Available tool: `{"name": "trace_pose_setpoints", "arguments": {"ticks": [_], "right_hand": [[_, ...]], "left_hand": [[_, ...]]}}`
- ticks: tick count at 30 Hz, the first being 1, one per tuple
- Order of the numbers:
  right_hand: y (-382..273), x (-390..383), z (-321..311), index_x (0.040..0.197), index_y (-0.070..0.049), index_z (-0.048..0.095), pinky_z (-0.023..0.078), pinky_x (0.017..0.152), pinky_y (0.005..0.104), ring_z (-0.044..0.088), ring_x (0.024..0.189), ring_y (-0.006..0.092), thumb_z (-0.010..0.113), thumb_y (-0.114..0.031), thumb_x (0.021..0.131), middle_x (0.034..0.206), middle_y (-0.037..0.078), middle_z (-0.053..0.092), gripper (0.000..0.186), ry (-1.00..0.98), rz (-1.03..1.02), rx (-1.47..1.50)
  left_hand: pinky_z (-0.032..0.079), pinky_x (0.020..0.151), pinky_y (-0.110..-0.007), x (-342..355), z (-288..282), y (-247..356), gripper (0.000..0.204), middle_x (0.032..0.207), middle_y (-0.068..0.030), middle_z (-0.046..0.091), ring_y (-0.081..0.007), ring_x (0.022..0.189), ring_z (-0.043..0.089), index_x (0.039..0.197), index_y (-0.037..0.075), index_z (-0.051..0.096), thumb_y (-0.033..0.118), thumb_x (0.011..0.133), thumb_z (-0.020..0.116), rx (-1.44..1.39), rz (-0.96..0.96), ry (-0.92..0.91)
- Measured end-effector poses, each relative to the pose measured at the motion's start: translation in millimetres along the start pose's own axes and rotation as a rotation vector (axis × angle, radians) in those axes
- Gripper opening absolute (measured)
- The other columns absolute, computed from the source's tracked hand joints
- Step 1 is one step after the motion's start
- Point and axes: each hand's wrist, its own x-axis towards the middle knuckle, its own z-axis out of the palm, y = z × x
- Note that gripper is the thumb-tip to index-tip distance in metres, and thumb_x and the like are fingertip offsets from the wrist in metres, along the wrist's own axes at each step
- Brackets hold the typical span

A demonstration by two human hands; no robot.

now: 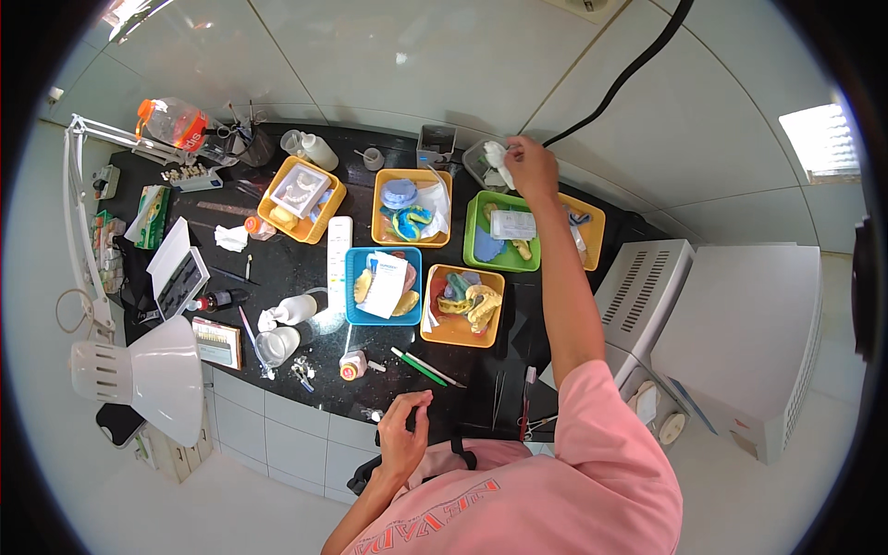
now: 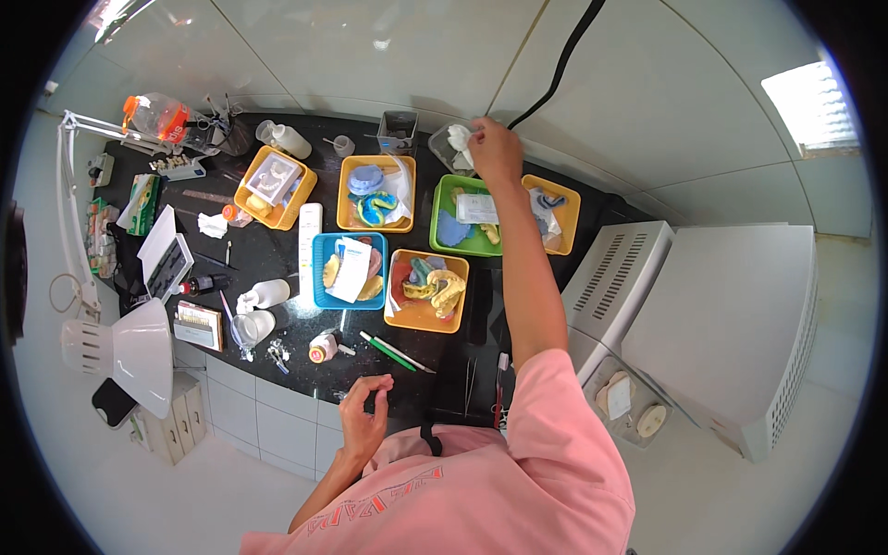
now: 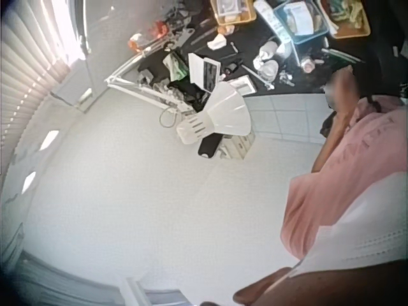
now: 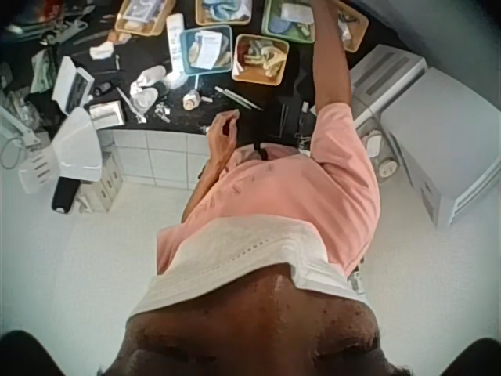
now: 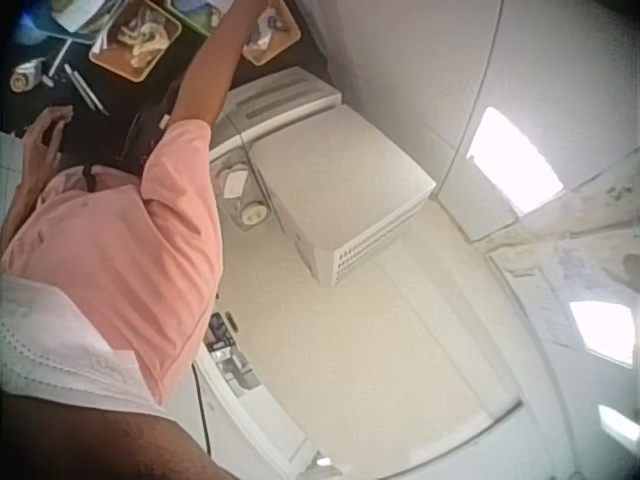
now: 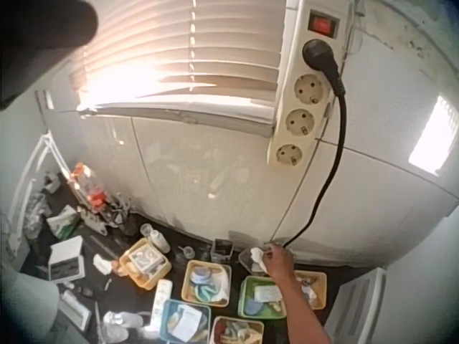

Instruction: Apply stains and glaze to a dental crown using a fine brush to match a shade guide.

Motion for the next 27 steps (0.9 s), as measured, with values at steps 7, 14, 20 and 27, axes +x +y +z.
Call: {"name": "trace_pose_setpoints", "arguments": {"ticks": [7,14,20,27], "right_hand": [[-5.5,-50.6,-62.3,0.102,-0.005,0.071,0.054,0.074,0.034,0.071,0.078,0.0239,0.069,-0.011,0.084,0.086,0.01,0.074,0.02,0.163,0.137,0.104],[-0.7,-18.7,-23.5,0.093,-0.005,0.073,0.054,0.072,0.0386,0.071,0.08,0.0303,0.068,-0.01,0.083,0.084,0.014,0.073,0.012,-0.043,-0.138,0.147],[6.5,24.7,47.5,0.086,-0.009,0.075,0.056,0.075,0.0453,0.07,0.085,0.035,0.063,-0.007,0.081,0.09,0.015,0.072,0.012,-0.441,-0.323,-0.439],[19.2,21.6,43.6,0.076,-0.007,0.07,0.056,0.069,0.0458,0.071,0.083,0.0331,0.059,-0.013,0.085,0.085,0.014,0.071,0.015,-0.417,-0.713,-0.699]], "left_hand": [[0.055,0.081,-0.034,16.1,8.2,3.3,0.023,0.098,-0.0159,0.07,-0.0287,0.09,0.07,0.106,-0.002,0.067,-0.01,0.087,0.06,-0.028,-0.011,-0.034],[0.055,0.081,-0.034,24.0,11.1,8.0,0.021,0.098,-0.0162,0.07,-0.0287,0.09,0.07,0.106,-0.002,0.066,-0.01,0.087,0.06,-0.033,-0.015,-0.065],[0.054,0.081,-0.033,15.1,2.0,1.1,0.023,0.095,-0.0145,0.071,-0.0254,0.089,0.07,0.105,-0.001,0.067,-0.011,0.086,0.06,-0.011,-0.039,-0.006],[0.054,0.08,-0.034,14.3,-2.6,-5.9,0.022,0.097,-0.0162,0.07,-0.0276,0.089,0.07,0.106,-0.002,0.067,-0.011,0.087,0.059,-0.03,-0.058,-0.047]]}}
